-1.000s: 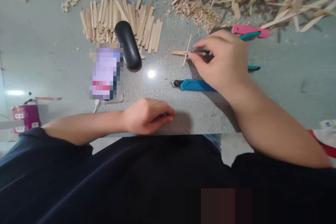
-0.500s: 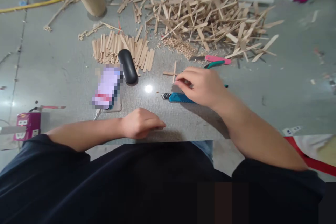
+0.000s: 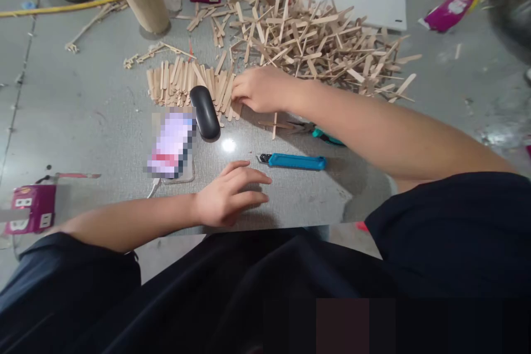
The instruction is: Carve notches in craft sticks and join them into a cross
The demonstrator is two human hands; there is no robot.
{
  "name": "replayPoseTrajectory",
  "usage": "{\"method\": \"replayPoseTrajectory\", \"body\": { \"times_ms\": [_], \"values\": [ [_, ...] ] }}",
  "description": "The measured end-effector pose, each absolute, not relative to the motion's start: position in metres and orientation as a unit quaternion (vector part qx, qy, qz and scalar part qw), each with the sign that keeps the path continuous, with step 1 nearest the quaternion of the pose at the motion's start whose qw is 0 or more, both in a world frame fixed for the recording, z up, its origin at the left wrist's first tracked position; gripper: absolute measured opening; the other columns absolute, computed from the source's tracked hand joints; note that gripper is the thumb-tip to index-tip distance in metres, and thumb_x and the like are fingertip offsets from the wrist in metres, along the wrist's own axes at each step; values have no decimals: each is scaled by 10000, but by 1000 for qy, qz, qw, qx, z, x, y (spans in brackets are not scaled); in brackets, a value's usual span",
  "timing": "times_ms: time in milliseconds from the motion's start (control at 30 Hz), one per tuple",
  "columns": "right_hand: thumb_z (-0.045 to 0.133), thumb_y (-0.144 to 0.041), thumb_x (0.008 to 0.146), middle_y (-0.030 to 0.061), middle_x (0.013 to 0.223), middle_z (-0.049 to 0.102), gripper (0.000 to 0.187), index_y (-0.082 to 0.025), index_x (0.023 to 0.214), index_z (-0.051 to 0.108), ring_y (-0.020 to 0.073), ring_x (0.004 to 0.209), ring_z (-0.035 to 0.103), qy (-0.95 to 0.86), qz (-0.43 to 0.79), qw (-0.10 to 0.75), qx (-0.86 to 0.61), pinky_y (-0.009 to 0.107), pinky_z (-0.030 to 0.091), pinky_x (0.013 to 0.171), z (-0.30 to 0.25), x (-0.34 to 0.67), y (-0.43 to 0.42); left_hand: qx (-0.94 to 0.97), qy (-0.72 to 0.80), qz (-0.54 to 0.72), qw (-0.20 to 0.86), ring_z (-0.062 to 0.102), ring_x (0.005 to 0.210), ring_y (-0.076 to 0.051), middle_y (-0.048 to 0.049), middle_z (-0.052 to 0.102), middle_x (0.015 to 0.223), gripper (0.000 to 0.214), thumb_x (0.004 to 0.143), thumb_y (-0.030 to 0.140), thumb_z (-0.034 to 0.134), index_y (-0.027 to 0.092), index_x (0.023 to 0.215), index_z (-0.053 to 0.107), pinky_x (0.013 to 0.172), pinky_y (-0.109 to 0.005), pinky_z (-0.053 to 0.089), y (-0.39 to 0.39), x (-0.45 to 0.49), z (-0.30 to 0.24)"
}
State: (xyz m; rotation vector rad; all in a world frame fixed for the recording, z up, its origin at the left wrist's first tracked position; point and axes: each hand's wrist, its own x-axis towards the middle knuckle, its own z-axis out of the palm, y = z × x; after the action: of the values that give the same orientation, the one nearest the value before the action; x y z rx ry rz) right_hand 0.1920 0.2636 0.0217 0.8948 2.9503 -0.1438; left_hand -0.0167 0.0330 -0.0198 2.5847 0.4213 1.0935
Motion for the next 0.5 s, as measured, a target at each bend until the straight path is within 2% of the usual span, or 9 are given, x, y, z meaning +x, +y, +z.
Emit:
{"method": "replayPoseTrajectory", "body": {
  "times_ms": [100, 200, 333, 433, 500],
  "values": [
    [560, -292, 1166, 51, 1474, 852, 363, -274, 1338, 879, 332, 1282, 783, 956, -45, 43, 288, 487, 559, 974, 21, 188, 265, 904, 141, 375, 150, 839, 1231, -265, -178, 853, 1360, 306, 1123, 146, 475, 187, 1331, 696, 1224, -558, 646, 32, -15, -19],
    [598, -248, 1131, 47, 1411, 872, 342, -295, 1311, 885, 317, 1238, 794, 953, -54, 39, 294, 478, 559, 965, 17, 184, 270, 906, 128, 375, 147, 846, 1173, -252, -171, 867, 1343, 296, 1098, 127, 510, 173, 1327, 690, 1204, -518, 642, 32, -13, -17],
    [596, -253, 1115, 89, 1367, 854, 319, -247, 1259, 881, 311, 1220, 771, 959, -50, 62, 274, 473, 551, 935, 9, 180, 284, 908, 121, 369, 156, 842, 1074, -217, -124, 884, 1251, 261, 1092, 123, 559, 170, 1320, 677, 1213, -486, 616, 33, -13, -16],
    [692, -220, 1039, 111, 1357, 822, 269, -261, 1234, 872, 336, 1257, 731, 964, -29, 74, 252, 489, 550, 925, 6, 175, 294, 910, 115, 361, 169, 839, 1018, -191, -80, 890, 1181, 220, 1119, 145, 580, 176, 1318, 668, 1215, -471, 596, 33, -13, -16],
    [742, -154, 968, 110, 1328, 814, 255, -280, 1151, 866, 351, 1266, 718, 968, -16, 75, 238, 511, 559, 951, 7, 172, 298, 909, 110, 362, 172, 837, 987, -185, -75, 891, 1167, 174, 1143, 162, 589, 174, 1292, 676, 1182, -457, 603, 34, -13, -16]
  ]
}}
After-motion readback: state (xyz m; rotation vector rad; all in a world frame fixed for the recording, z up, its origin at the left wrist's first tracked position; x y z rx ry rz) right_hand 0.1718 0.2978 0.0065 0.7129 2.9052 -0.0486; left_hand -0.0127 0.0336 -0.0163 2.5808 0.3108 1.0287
